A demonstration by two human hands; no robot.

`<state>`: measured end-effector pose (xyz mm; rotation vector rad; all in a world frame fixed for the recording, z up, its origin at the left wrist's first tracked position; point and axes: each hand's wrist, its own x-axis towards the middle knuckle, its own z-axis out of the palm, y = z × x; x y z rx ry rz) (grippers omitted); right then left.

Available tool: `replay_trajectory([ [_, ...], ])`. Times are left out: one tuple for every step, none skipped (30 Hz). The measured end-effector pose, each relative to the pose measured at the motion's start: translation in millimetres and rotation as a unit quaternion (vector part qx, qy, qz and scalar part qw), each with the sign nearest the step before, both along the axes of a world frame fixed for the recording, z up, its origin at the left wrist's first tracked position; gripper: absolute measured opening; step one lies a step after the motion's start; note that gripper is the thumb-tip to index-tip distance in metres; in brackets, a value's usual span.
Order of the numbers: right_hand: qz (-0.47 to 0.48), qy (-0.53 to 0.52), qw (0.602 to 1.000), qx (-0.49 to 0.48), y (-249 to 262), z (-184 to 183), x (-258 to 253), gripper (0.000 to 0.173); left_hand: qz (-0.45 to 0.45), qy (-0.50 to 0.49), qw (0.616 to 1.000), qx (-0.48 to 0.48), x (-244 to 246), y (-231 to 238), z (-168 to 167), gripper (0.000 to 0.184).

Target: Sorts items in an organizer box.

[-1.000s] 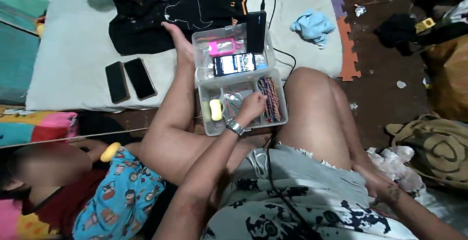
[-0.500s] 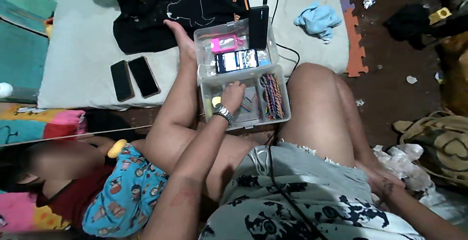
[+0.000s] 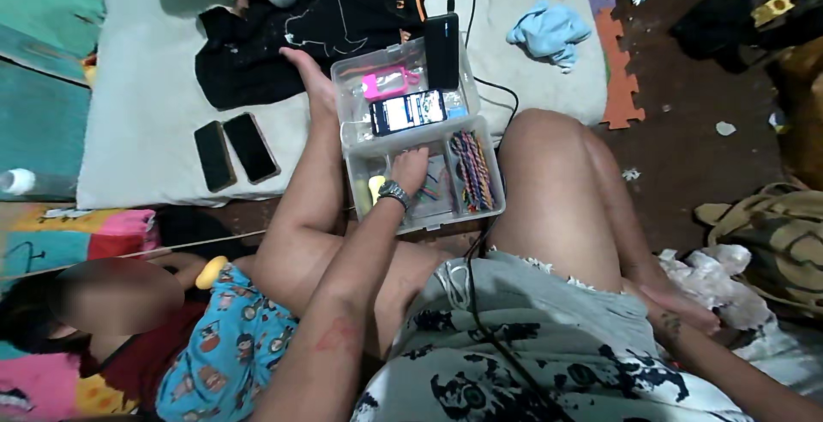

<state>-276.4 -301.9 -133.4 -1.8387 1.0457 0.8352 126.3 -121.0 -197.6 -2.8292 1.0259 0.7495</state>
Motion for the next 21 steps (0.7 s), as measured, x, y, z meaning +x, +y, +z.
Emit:
replay_trajectory([
  [-0.002,-0.01,1.0,0.001,0.4,0.6,-2.5,0.039,0.019,0.001,1.0,-0.003,-0.7,-0.6,-0.7,0.033],
  [-0.003,-0.011,1.0,0.009,-0.8,-0.1,-5.0,0.039,0.039,0.007,0.999,-0.014,-1.9,-0.8,1.4,0.034],
  [-0.019,-0.013,0.999,0.032,-3.3,-0.3,-4.3,0.038,0.064,0.025,0.997,-0.035,-3.9,0.3,7.0,0.036],
  [-0.058,-0.016,0.996,0.065,-8.8,-9.4,-6.7,0.036,0.095,0.051,0.992,-0.069,-7.0,3.1,15.9,0.037],
  [-0.114,-0.01,0.988,0.104,-15.7,-24.8,-9.6,0.035,0.13,0.081,0.982,-0.109,-12.6,8.1,28.6,0.035],
  [-0.166,-0.005,0.978,0.124,-22.0,-40.0,-9.4,0.033,0.166,0.113,0.968,-0.147,-20.5,14.6,46.3,0.031],
  [-0.175,-0.013,0.977,0.119,-28.2,-48.3,-4.9,0.033,0.202,0.144,0.953,-0.175,-26.3,21.6,60.9,0.029],
  [-0.145,-0.03,0.985,0.085,-37.0,-51.4,2.7,0.035,0.236,0.173,0.935,-0.198,-30.5,28.7,71.5,0.028],
  [-0.091,-0.05,0.994,0.029,-45.2,-43.4,16.7,0.036,0.271,0.198,0.915,-0.223,-33.6,36.3,76.2,0.027],
  [-0.04,-0.074,0.996,-0.031,-53.0,-30.4,33.9,0.038,0.303,0.227,0.891,-0.252,-35.0,45.4,75.7,0.027],
  [0.004,-0.12,0.989,-0.082,-56.9,-15.6,51.8,0.038,0.33,0.256,0.863,-0.285,-36.6,55.6,71.1,0.026],
  [0.027,-0.194,0.973,-0.121,-54.5,-2.4,70.2,0.037,0.352,0.289,0.83,-0.323,-37.7,61.9,65.9,0.024],
  [0.034,-0.272,0.951,-0.145,-47.4,7.8,91.3,0.036,0.373,0.324,0.793,-0.357,-38.7,64.1,63.2,0.022],
  [0.038,-0.336,0.93,-0.142,-37.1,15.7,115.1,0.034,0.391,0.357,0.758,-0.381,-39.9,63.7,62.7,0.022],
  [0.043,-0.382,0.917,-0.107,-24.1,23.1,140.2,0.03,0.401,0.384,0.732,-0.395,-41.4,62.3,63.3,0.021],
  [0.054,-0.409,0.909,-0.056,-10.2,27.2,164.9,0.025,0.404,0.401,0.717,-0.403,-43.9,61.1,63.3,0.019],
  [0.066,-0.431,0.9,-0.003,4.0,24.7,188.2,0.022,0.401,0.412,0.711,-0.405,-47.3,60.4,63.1,0.018],
  [0.078,-0.447,0.89,0.039,17.4,15.8,209.9,0.021,0.398,0.418,0.71,-0.404,-50.0,59.7,62.3,0.018],
  [0.081,-0.459,0.882,0.066,30.4,5.2,228.8,0.022,0.396,0.42,0.709,-0.404,-52.1,58.4,61.9,0.018],
  [0.078,-0.45,0.885,0.091,42.1,-0.9,244.6,0.023,0.395,0.422,0.709,-0.404,-54.1,57.5,62.2,0.018],
  [0.075,-0.429,0.893,0.11,51.7,-3.0,257.7,0.026,0.394,0.424,0.708,-0.404,-55.7,57.6,62.3,0.017],
])
